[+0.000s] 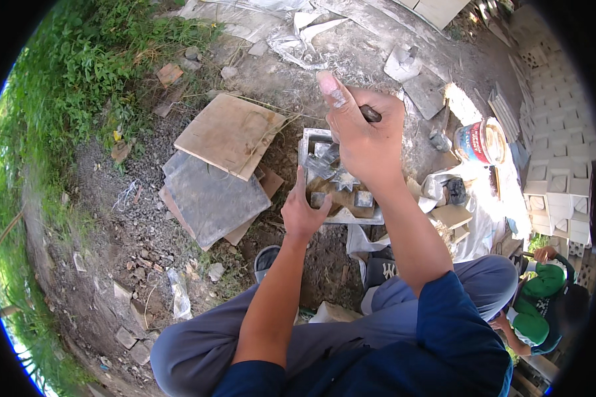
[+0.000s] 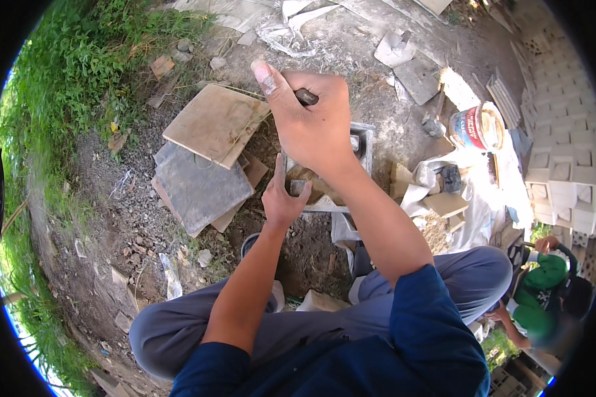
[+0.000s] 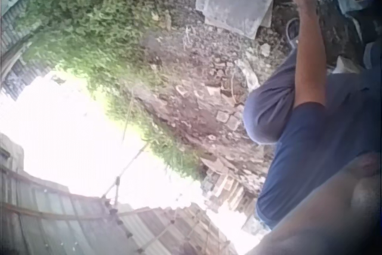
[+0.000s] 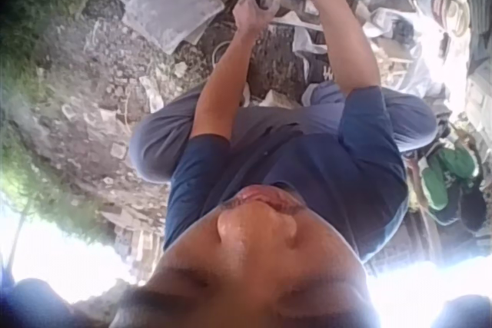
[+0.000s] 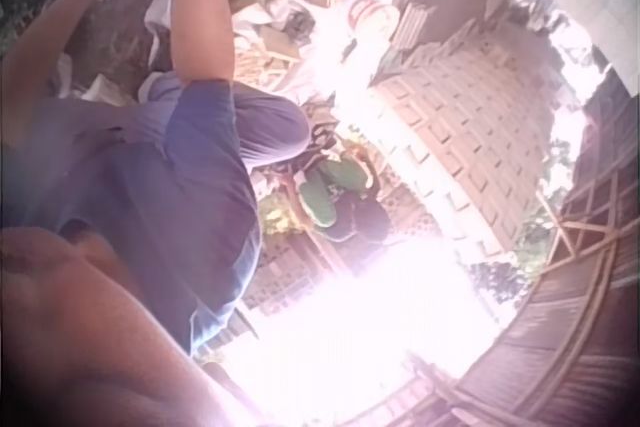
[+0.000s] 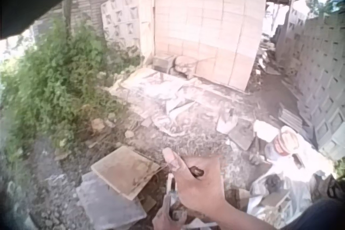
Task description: The person cleans a decorative star-shaped stone mold by scraping excess material from its edges and internal cavities using a hand tool.
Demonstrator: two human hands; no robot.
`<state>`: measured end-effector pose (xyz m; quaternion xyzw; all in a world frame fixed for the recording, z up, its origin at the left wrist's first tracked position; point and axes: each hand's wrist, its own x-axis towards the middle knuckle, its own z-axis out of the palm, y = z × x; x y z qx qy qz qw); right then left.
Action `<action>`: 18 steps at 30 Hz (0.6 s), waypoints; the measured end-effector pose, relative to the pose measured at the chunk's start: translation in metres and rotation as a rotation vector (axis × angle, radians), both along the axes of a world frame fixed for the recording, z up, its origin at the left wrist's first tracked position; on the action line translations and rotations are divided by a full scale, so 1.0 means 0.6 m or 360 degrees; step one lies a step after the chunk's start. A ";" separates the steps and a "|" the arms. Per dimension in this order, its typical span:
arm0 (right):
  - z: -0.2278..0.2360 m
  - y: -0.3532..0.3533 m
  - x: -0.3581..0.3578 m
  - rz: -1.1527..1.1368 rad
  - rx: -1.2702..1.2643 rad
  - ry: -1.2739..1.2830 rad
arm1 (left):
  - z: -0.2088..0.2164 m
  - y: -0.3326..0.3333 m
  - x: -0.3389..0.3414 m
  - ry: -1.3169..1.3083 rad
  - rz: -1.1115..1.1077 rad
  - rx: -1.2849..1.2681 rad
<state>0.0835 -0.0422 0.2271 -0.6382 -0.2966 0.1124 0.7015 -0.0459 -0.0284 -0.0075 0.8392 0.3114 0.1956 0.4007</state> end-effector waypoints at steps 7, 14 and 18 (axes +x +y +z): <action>-0.006 -0.011 0.002 -0.0101 -0.0112 -0.0186 | -0.006 0.001 0.000 -0.0022 0.0002 0.0040; -0.076 -0.022 0.001 -0.0087 -0.0192 -0.0389 | -0.003 -0.003 0.007 -0.0031 -0.0017 0.0009; -0.029 -0.008 -0.020 -0.0021 -0.0245 -0.0296 | -0.007 0.005 -0.002 -0.0021 0.0010 0.0062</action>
